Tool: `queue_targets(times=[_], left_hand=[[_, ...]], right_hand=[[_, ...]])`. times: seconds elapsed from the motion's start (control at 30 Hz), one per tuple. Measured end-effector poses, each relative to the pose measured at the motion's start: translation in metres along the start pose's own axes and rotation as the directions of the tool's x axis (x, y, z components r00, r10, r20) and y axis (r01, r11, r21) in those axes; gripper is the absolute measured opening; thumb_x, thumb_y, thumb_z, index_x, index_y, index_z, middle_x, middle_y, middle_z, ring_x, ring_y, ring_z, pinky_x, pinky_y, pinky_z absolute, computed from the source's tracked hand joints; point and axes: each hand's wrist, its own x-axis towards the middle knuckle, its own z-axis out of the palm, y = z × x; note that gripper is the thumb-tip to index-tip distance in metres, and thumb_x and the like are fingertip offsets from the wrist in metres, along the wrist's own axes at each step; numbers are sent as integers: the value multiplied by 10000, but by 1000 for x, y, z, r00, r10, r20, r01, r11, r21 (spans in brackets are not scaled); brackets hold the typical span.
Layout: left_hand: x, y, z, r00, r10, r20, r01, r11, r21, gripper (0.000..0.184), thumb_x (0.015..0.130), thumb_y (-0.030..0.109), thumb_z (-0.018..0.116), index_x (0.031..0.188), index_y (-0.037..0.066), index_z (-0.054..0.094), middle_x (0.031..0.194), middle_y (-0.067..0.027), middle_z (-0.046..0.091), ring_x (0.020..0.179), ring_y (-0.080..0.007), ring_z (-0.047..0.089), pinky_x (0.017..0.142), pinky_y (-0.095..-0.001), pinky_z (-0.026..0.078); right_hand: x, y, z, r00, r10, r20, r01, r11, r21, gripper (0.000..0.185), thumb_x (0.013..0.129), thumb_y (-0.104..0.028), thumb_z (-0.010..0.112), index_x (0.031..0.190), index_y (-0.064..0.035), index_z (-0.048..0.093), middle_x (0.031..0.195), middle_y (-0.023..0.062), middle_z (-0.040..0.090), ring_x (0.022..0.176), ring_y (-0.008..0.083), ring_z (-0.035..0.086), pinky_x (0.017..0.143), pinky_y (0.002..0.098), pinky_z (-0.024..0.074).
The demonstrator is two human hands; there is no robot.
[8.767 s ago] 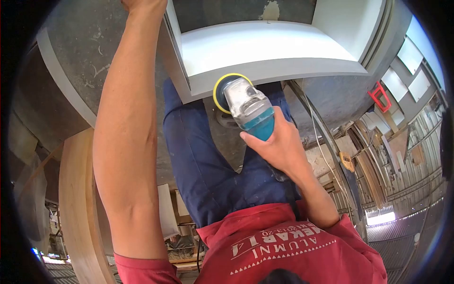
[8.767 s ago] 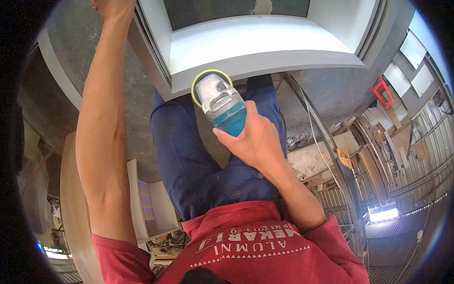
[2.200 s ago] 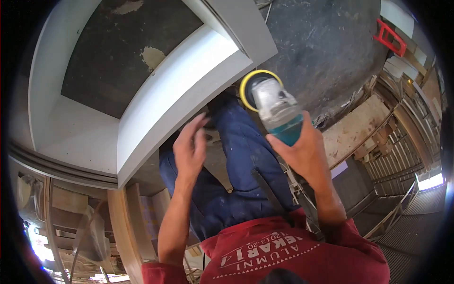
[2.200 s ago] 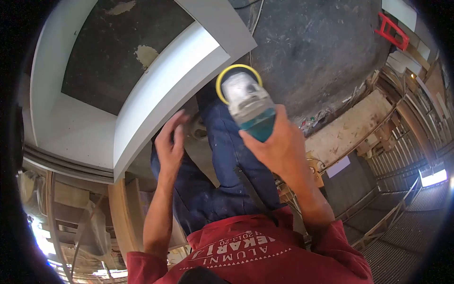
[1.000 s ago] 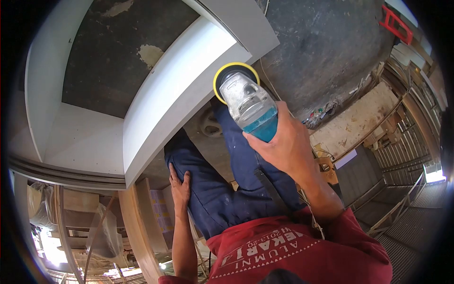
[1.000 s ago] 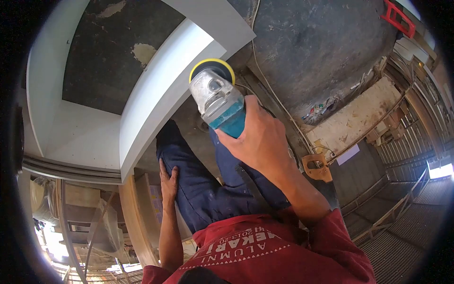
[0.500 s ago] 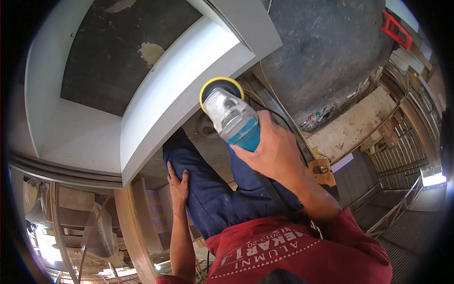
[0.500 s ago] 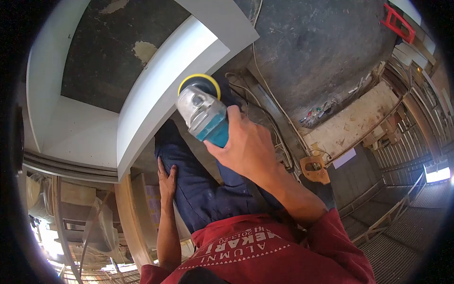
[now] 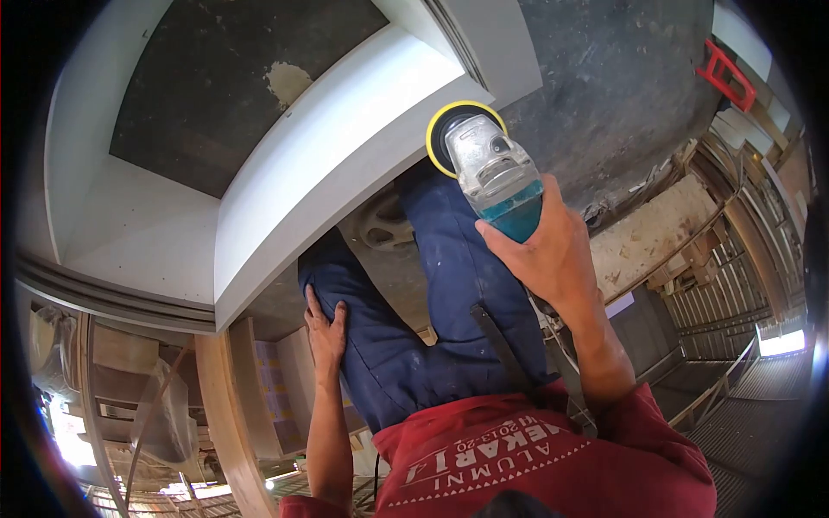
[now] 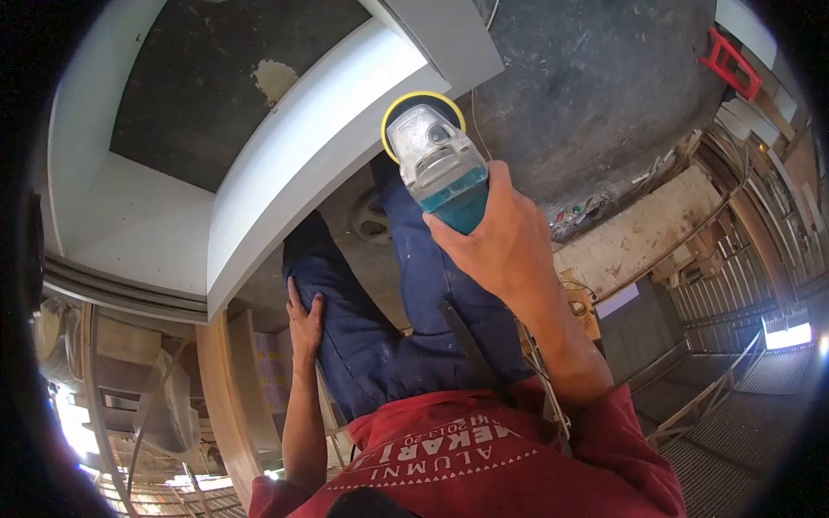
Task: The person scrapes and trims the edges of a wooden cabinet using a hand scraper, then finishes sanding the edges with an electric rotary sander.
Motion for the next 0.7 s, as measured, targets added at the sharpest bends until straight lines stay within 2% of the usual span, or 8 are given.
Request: queue_targets(times=[0.07,0.13,0.27,0.33,0.47,0.6,0.67,0.7], left_hand=[[0,-2,1,1000,-22,-3,22,1000,1,847,996,404,659,1689,230,203,1511,-336,443,1339,-519,525,1132,-526,441],[0,-6,3,999,-31,-8,31,999,-29,841,996,400,659,1687,237,209,1512,-331,446,1333,-517,533,1129,-525,444],[1,-17,4,999,-34,-8,33,993,-117,822,996,386,655,1684,248,226,1517,-318,450,1340,-510,533,1127,-521,447],[4,-27,7,1000,-11,-19,8,990,-141,819,996,383,655,1684,248,231,1518,-316,449,1346,-506,530,1128,-518,446],[2,-27,4,999,7,-37,-13,988,-156,817,994,382,658,1682,248,239,1521,-309,449,1362,-495,522,1130,-511,443],[3,-33,7,1000,3,-31,-8,983,-183,818,993,388,659,1682,249,239,1528,-301,444,1363,-492,521,1130,-513,442],[3,-32,6,999,5,-33,-11,983,-185,813,995,395,656,1680,253,242,1530,-296,439,1364,-492,520,1127,-515,445],[3,-30,7,999,3,-32,-9,982,-189,813,995,395,656,1680,253,242,1530,-296,439,1364,-492,520,1127,-515,445]], right_hand=[[-5,-6,5,1000,-1,11,2,1000,-12,596,807,-357,866,1150,-5,528,950,284,725,925,475,727,790,537,574],[-10,-14,13,999,-12,48,14,999,-42,618,789,-320,894,1167,6,529,930,273,724,900,497,717,748,526,570],[-24,-39,36,996,-34,86,43,993,-112,626,783,-345,893,1159,-9,522,902,266,723,870,505,711,729,543,568],[-30,-50,48,979,-59,193,85,988,-131,587,798,-368,867,1106,-24,503,917,256,713,829,472,726,717,544,584],[-39,-56,67,963,-156,218,185,975,-120,572,801,-375,861,1080,-36,494,917,247,721,806,464,726,692,534,593],[-33,-55,57,975,-118,191,146,980,-139,583,801,-372,864,1100,-29,500,895,249,721,811,470,725,695,538,589],[-26,-48,43,991,-97,93,106,989,-104,575,802,-358,866,1105,-22,512,891,261,723,837,478,724,708,546,582],[-22,-45,35,995,-57,77,68,987,-148,568,801,-346,873,1107,-7,535,902,278,723,874,480,724,727,539,575]])
